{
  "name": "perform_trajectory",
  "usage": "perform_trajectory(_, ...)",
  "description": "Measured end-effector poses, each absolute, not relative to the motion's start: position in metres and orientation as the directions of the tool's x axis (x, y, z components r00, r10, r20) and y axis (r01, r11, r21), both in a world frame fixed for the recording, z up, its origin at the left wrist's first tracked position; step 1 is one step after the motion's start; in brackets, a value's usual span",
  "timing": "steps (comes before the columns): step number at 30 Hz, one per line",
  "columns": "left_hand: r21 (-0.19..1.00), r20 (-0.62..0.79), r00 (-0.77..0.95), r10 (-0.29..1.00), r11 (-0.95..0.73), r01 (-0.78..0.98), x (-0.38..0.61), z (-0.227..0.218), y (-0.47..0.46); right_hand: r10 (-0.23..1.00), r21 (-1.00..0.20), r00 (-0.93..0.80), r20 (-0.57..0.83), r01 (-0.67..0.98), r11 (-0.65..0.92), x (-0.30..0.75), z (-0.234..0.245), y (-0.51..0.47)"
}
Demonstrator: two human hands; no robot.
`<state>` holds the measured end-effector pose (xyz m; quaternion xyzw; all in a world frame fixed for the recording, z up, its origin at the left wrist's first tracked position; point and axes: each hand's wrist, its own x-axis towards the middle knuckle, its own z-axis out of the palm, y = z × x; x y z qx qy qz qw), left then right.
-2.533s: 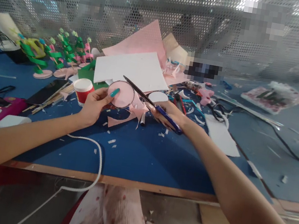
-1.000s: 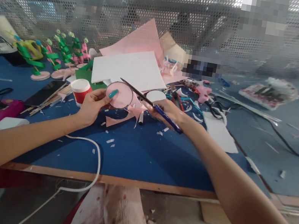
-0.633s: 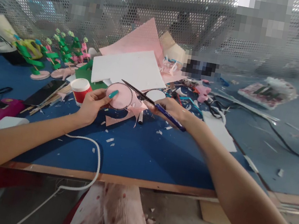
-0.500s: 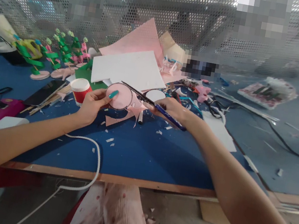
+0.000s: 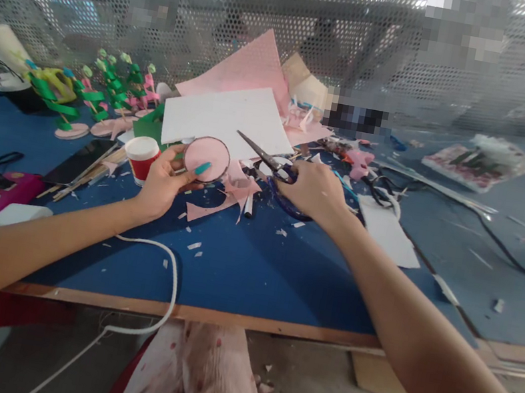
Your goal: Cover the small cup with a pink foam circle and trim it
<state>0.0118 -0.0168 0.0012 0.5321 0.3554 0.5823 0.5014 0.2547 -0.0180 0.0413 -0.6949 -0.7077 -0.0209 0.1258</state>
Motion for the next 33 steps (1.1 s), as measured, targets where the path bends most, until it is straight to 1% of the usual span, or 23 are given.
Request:
perform_trajectory(3,0.945,0.291,0.052,0.955,-0.279,-0.172,0.012,0.001,-0.018,0.962,-0.232,0.116,0.247,0.971,-0.058,0.255,0.042,-0.016)
perform_trajectory(6,0.948,0.308,0.053,0.950,-0.301,-0.107,0.011,-0.001,-0.016,0.949,-0.326,0.152,0.277,0.944,-0.056,0.255,0.039,-0.014)
perform_trajectory(8,0.951,0.309,0.022,0.951,-0.308,-0.041,0.009,-0.004,-0.012,0.948,-0.359,0.131,0.290,0.933,-0.019,0.254,0.036,-0.014)
perform_trajectory(12,0.930,0.361,-0.176,0.916,-0.339,0.144,0.004,-0.010,-0.002,0.955,-0.380,0.033,0.295,0.921,0.085,0.246,0.029,-0.018)
perform_trajectory(15,0.922,0.350,-0.256,0.901,-0.283,0.266,0.001,-0.013,0.002,0.964,-0.391,-0.018,0.265,0.912,0.124,0.237,0.025,-0.025)
perform_trajectory(17,0.919,0.341,-0.242,0.908,-0.269,0.288,0.000,-0.017,0.004,0.973,-0.413,-0.031,0.229,0.902,0.126,0.231,0.024,-0.029)
perform_trajectory(20,0.916,0.365,-0.195,0.911,-0.313,0.250,-0.001,-0.023,0.007,0.986,-0.486,-0.017,0.166,0.869,0.097,0.222,0.025,-0.032)
perform_trajectory(23,0.910,0.388,-0.179,0.904,-0.346,0.227,-0.001,-0.027,0.009,0.981,-0.526,0.014,0.194,0.846,0.091,0.213,0.030,-0.028)
perform_trajectory(26,0.912,0.376,-0.169,0.911,-0.331,0.243,-0.001,-0.024,0.006,0.969,-0.516,0.007,0.246,0.848,0.124,0.204,0.038,-0.011)
perform_trajectory(27,0.912,0.361,-0.167,0.917,-0.311,0.266,0.000,-0.022,0.005,0.962,-0.499,0.031,0.273,0.859,0.113,0.201,0.041,-0.003)
perform_trajectory(29,0.904,0.327,-0.174,0.929,-0.254,0.343,0.000,-0.018,0.002,0.964,-0.461,0.015,0.264,0.880,0.113,0.193,0.047,0.016)
perform_trajectory(31,0.885,0.296,-0.194,0.935,-0.192,0.424,0.000,-0.017,0.000,0.962,-0.395,-0.021,0.272,0.909,0.132,0.185,0.050,0.036)
perform_trajectory(32,0.879,0.285,-0.201,0.937,-0.171,0.445,-0.001,-0.017,0.000,0.961,-0.358,-0.045,0.274,0.922,0.145,0.182,0.051,0.044)
perform_trajectory(33,0.877,0.286,-0.191,0.939,-0.176,0.448,-0.002,-0.018,0.000,0.950,-0.326,-0.057,0.306,0.932,0.161,0.179,0.052,0.050)
